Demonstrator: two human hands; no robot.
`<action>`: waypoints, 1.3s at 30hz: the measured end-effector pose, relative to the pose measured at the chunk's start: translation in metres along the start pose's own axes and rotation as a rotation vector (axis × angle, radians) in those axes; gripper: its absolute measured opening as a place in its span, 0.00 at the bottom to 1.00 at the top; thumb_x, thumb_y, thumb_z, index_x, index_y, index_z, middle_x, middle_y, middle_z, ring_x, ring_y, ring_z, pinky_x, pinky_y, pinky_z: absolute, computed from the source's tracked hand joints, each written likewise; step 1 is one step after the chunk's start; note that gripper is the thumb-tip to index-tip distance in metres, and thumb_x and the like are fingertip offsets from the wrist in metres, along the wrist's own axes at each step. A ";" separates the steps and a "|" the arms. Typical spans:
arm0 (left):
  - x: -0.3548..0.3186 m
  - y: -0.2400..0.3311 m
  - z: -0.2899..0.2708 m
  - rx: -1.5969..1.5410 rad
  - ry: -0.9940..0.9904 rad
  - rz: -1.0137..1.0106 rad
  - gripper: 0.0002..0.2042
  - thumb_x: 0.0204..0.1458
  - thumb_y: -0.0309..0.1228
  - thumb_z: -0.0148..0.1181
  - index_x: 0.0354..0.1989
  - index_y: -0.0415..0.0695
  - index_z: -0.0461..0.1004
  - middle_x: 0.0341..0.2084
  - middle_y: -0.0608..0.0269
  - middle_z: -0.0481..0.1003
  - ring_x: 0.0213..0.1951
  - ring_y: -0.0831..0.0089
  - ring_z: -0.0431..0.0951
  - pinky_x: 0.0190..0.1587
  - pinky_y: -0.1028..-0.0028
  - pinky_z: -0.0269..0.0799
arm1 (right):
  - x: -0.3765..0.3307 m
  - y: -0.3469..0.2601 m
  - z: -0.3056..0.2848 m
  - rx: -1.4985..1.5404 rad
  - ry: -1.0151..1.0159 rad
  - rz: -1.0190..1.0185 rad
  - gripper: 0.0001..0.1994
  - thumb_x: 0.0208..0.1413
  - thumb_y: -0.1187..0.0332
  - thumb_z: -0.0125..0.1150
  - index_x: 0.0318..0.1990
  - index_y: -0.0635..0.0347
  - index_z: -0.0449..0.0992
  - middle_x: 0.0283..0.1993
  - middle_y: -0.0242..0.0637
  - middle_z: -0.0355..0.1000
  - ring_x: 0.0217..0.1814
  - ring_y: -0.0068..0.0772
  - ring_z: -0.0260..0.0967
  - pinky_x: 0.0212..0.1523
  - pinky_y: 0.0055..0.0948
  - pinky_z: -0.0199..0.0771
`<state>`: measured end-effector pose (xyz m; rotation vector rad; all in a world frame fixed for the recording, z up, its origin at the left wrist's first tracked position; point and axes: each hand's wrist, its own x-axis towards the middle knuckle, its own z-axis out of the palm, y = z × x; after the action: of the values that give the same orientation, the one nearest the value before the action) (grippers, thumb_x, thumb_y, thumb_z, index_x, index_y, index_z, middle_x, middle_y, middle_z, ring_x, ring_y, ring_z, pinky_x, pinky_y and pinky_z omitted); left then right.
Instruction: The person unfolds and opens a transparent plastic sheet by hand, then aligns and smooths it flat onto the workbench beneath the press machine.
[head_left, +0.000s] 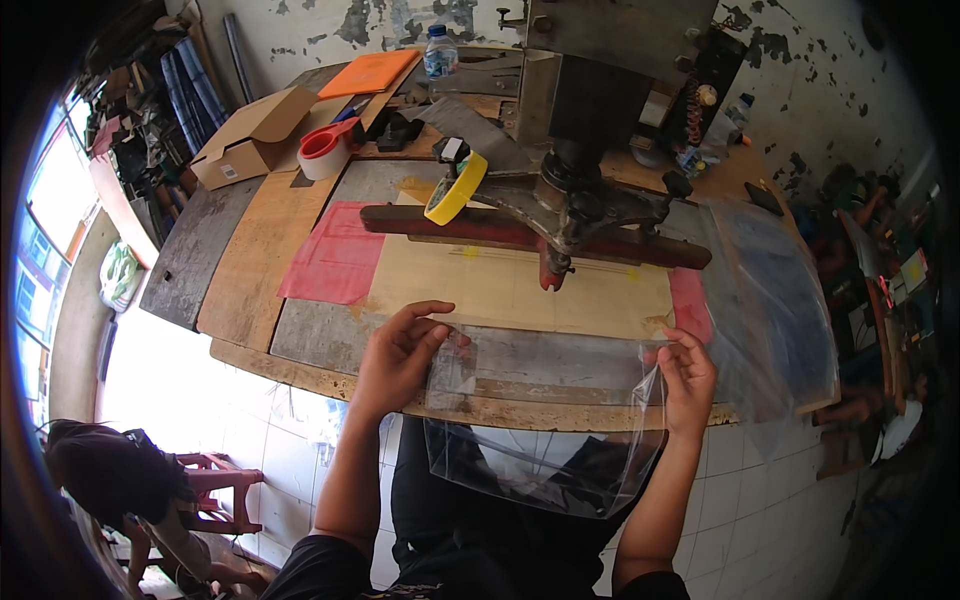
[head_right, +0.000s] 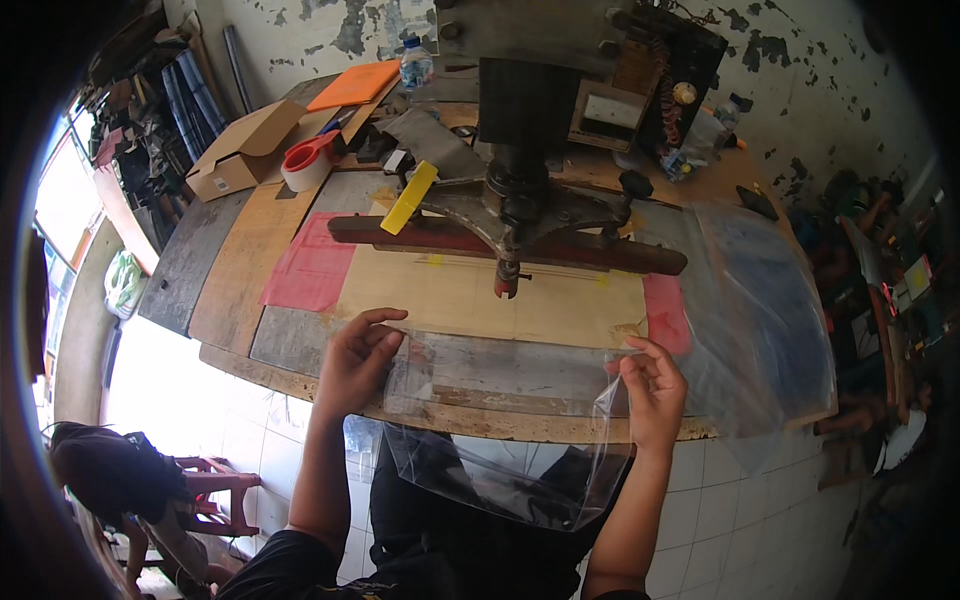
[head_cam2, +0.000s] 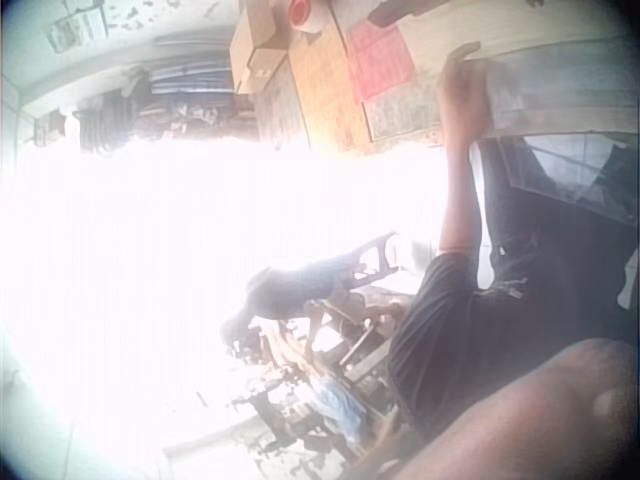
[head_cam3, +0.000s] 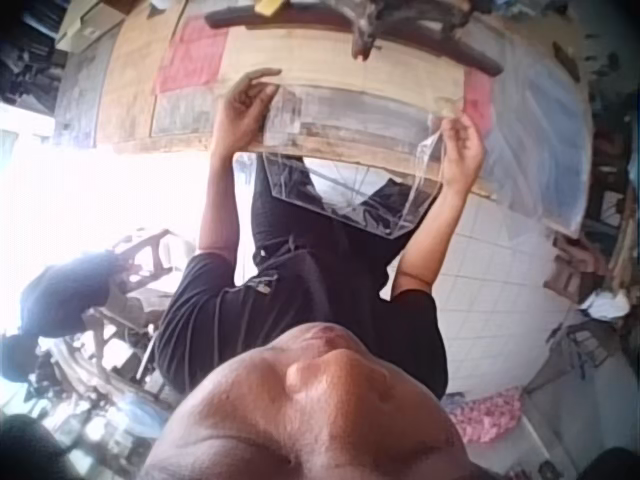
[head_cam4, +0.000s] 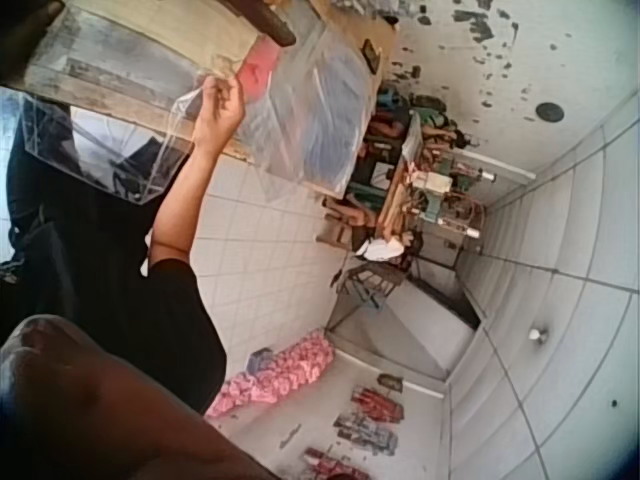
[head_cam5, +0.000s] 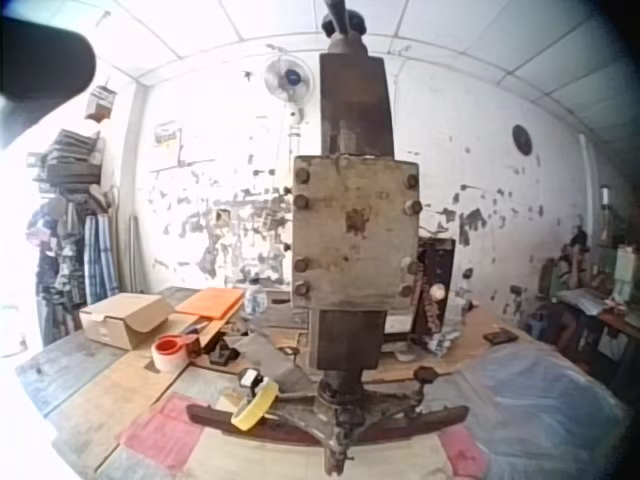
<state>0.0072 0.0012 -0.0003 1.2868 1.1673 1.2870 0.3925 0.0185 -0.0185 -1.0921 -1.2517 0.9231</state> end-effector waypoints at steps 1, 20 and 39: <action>0.000 0.000 -0.001 0.000 -0.001 0.000 0.16 0.70 0.25 0.60 0.64 0.38 0.74 0.38 0.69 0.84 0.37 0.89 0.74 0.41 0.82 0.67 | -0.001 0.000 0.001 0.005 -0.001 -0.018 0.13 0.69 0.70 0.67 0.56 0.67 0.79 0.38 0.31 0.80 0.44 0.25 0.81 0.53 0.27 0.77; -0.001 -0.002 -0.003 0.094 -0.001 0.011 0.15 0.71 0.26 0.58 0.64 0.40 0.74 0.37 0.67 0.84 0.35 0.88 0.73 0.39 0.82 0.66 | 0.003 -0.026 0.011 -0.560 -0.207 -0.359 0.14 0.62 0.77 0.67 0.55 0.63 0.84 0.46 0.36 0.76 0.44 0.30 0.75 0.54 0.32 0.72; -0.001 -0.001 -0.004 0.109 0.010 0.009 0.14 0.71 0.24 0.58 0.62 0.40 0.75 0.39 0.62 0.86 0.44 0.82 0.80 0.50 0.78 0.73 | 0.032 -0.072 -0.007 -0.654 -0.528 -0.172 0.12 0.52 0.74 0.80 0.36 0.63 0.78 0.36 0.35 0.79 0.41 0.35 0.78 0.50 0.33 0.75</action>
<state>0.0033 0.0002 -0.0015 1.3664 1.2548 1.2525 0.3998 0.0303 0.0594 -1.2454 -2.1504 0.7003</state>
